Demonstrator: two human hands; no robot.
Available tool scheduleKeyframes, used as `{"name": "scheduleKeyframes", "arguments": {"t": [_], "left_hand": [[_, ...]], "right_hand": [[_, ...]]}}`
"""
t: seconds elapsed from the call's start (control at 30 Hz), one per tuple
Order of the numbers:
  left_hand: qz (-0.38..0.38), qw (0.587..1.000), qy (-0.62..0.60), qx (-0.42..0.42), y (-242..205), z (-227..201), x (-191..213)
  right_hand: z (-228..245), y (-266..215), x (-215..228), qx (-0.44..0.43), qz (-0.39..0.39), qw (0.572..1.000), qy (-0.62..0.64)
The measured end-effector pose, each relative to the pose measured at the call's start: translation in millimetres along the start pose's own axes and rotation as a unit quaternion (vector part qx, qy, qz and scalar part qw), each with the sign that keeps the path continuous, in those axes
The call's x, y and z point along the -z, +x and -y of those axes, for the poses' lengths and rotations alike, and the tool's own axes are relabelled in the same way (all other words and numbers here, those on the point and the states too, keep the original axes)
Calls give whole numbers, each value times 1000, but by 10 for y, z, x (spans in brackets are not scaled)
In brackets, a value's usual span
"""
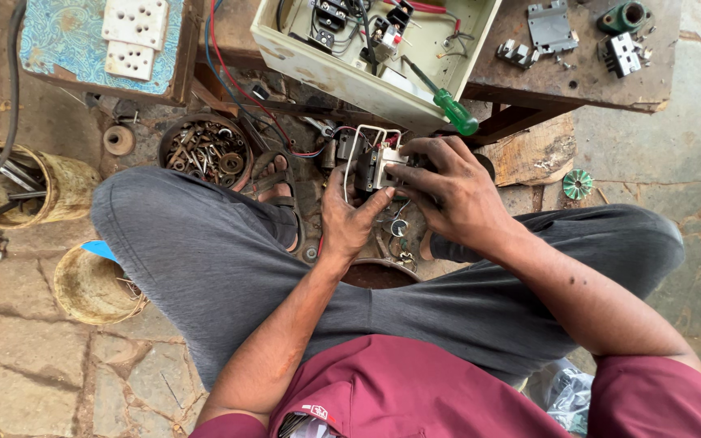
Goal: The person sits cross-legged on the floor and assembles a small electrical device by hand. They attach a white plastic component, connect wires, and secure metal parts to the device body.
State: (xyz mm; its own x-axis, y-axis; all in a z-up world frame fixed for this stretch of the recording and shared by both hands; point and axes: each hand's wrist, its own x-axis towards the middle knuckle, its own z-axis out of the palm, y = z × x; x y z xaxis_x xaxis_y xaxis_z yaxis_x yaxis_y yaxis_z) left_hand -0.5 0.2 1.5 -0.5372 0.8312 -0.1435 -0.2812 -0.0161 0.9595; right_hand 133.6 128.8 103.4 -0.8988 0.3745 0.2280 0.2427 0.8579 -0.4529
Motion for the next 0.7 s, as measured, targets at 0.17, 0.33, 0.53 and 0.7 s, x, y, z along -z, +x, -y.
{"name": "scheduleKeyframes", "arguments": {"t": [0.17, 0.33, 0.53, 0.7], "left_hand": [[12, 1000, -11, 8, -15, -33, -13], [29, 997, -65, -23, 3, -48, -20], [29, 999, -11, -19, -5, -65, -9], [33, 999, -40, 1, -8, -76, -16]], "right_hand": [[-15, -19, 2, -27, -5, 999, 39], [-35, -22, 4, -36, -2, 998, 52], [-12, -16, -6, -48, -25, 996, 76], [12, 15, -16, -106, -48, 986, 122]]}}
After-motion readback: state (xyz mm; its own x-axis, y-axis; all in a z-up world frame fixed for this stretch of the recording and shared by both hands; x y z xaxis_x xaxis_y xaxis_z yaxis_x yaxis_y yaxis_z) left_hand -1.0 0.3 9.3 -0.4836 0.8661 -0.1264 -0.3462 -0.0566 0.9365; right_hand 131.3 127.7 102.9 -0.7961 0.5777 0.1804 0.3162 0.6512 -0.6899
